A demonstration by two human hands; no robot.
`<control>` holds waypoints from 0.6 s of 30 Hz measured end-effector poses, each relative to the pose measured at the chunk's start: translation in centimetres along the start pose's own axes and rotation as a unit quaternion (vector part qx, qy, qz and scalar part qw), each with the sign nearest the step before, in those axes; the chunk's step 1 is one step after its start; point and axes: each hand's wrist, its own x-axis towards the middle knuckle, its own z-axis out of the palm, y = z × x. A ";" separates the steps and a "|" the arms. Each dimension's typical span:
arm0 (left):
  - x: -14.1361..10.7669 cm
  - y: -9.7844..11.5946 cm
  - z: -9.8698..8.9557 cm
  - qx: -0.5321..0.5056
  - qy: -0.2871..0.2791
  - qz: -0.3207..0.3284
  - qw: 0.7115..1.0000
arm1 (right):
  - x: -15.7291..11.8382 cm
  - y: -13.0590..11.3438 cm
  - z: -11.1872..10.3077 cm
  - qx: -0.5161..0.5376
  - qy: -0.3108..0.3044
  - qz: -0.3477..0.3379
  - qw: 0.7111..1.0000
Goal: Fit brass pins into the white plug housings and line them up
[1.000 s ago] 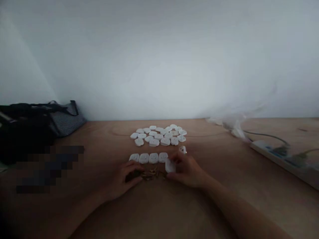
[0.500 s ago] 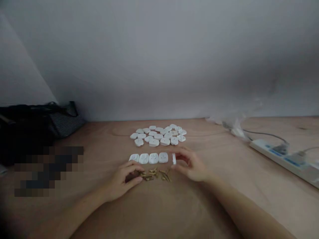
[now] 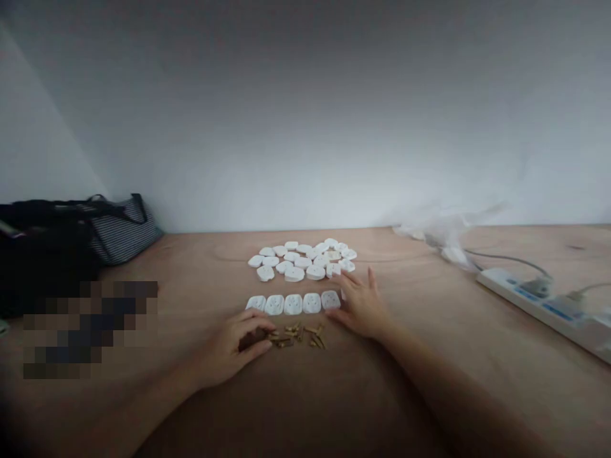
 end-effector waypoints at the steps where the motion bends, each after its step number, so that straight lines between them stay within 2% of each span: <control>1: 0.0 0.0 0.0 0.000 0.000 0.000 1.000 | 0.0 0.3 0.0 0.007 0.008 0.003 1.000; 3: 0.0 0.0 0.0 0.001 0.001 0.001 1.000 | -0.2 1.1 0.1 0.037 0.024 0.025 0.999; 6: 0.0 -0.1 0.0 0.000 -0.004 0.003 1.000 | -0.4 2.6 0.5 0.150 0.031 0.074 0.985; 8: 0.0 -0.2 0.1 0.000 -0.003 0.002 1.000 | -0.5 3.4 0.8 0.222 0.023 0.084 0.971; 11: 0.0 -0.2 0.1 -0.003 -0.004 -0.001 1.000 | -0.5 4.0 1.1 0.265 0.024 0.089 0.960; 16: 0.0 0.0 -0.1 0.002 -0.007 0.003 1.000 | -1.0 3.1 0.4 0.335 0.072 0.113 0.933; 18: 0.0 0.0 -0.1 0.005 -0.011 0.002 1.000 | -1.4 2.0 -0.4 0.386 0.058 0.110 0.914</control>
